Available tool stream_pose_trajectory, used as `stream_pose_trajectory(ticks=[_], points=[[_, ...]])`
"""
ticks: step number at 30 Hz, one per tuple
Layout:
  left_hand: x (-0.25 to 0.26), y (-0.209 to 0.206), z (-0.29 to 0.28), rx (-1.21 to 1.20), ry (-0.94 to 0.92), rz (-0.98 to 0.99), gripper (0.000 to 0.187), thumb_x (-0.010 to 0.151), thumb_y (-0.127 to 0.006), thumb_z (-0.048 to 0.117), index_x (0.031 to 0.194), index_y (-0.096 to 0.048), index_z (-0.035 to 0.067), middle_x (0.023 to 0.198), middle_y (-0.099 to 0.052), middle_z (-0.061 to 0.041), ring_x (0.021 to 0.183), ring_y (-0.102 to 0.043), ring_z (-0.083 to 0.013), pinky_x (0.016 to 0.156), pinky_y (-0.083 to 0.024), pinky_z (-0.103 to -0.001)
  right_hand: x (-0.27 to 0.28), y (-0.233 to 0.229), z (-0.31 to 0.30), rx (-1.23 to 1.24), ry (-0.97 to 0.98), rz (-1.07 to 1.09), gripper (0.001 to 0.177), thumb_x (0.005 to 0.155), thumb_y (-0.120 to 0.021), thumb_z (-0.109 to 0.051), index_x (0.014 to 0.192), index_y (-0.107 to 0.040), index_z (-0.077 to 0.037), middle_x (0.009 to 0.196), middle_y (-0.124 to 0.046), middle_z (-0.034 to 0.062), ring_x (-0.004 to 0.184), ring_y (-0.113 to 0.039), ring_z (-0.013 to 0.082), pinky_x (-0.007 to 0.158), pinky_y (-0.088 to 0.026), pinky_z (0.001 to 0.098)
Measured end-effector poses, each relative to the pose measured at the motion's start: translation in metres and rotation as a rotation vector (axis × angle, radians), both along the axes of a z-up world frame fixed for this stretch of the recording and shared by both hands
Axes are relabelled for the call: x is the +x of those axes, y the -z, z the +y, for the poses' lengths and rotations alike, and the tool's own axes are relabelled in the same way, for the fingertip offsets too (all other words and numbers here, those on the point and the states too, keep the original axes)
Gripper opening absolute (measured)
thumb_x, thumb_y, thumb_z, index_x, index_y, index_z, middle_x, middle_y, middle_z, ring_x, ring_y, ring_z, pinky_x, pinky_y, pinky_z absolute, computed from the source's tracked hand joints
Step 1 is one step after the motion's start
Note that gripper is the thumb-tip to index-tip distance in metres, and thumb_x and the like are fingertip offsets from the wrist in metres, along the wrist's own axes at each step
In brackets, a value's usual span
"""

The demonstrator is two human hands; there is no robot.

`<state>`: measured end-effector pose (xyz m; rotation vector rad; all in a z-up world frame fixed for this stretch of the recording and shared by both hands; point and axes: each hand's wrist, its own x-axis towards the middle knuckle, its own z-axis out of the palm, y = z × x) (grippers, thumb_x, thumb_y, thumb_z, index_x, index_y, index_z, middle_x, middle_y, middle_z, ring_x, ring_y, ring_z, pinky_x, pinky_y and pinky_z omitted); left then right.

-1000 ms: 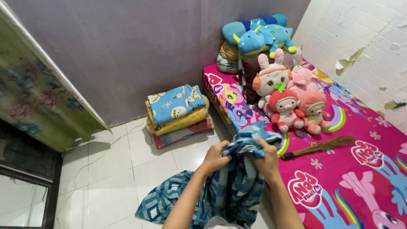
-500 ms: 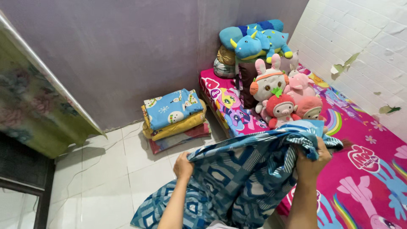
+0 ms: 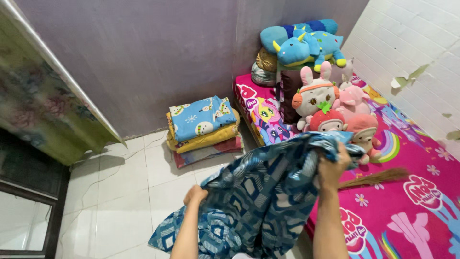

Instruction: The person folds two blankets by hand and stacks them on top of a yellow pillow on the floor.

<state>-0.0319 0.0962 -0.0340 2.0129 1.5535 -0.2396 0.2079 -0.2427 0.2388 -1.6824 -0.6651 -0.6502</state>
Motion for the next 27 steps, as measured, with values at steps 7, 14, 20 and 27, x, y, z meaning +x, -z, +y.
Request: stream_pose_trajectory(ticks=[7,14,20,27], points=[[0.043,-0.014,-0.060,-0.816,0.427,-0.767,0.038,0.084,-0.085,0.032,0.116,-0.072,0.015,0.103,-0.078,0.004,0.093,-0.070,-0.0120,0.082,-0.053,-0.031,-0.023,0.038,0.089,-0.121,-0.167,0.221,0.067,0.076,-0.087,-0.027,0.129,-0.053,-0.003,0.100,-0.070,0.0114,0.088,-0.069,0.0236,0.079,-0.054,0.0361],[0.093,-0.014,-0.095,-1.756,-0.389,-1.074,0.026,0.095,-0.072,0.029,0.078,-0.063,0.010,0.064,-0.068,-0.006,0.054,-0.068,-0.0232,0.055,-0.059,-0.038,-0.061,0.096,0.098,-0.227,-0.154,0.290,0.034,0.083,-0.086,-0.026,0.091,-0.061,-0.004,0.077,-0.067,0.0126,0.072,-0.066,0.0226,0.067,-0.051,0.0375],[0.105,-0.014,-0.112,-1.802,-0.708,-1.172,0.017,0.095,-0.066,0.020,0.087,-0.070,0.006,0.078,-0.073,-0.007,0.068,-0.072,-0.0217,0.067,-0.061,-0.035,-0.116,0.110,0.088,-0.218,-0.358,0.449,0.022,0.086,-0.079,-0.017,0.081,-0.065,-0.001,0.070,-0.066,0.0121,0.065,-0.062,0.0173,0.062,-0.050,0.0346],[0.092,0.003,-0.109,-1.652,-0.747,-1.149,0.014,0.084,-0.058,0.010,0.087,-0.065,-0.001,0.079,-0.071,-0.014,0.071,-0.071,-0.0267,0.071,-0.062,-0.038,-0.136,0.143,0.071,-0.304,-0.381,0.605,0.009,0.083,-0.074,-0.004,0.091,-0.071,0.000,0.074,-0.072,0.0086,0.071,-0.067,0.0122,0.065,-0.053,0.0309]])
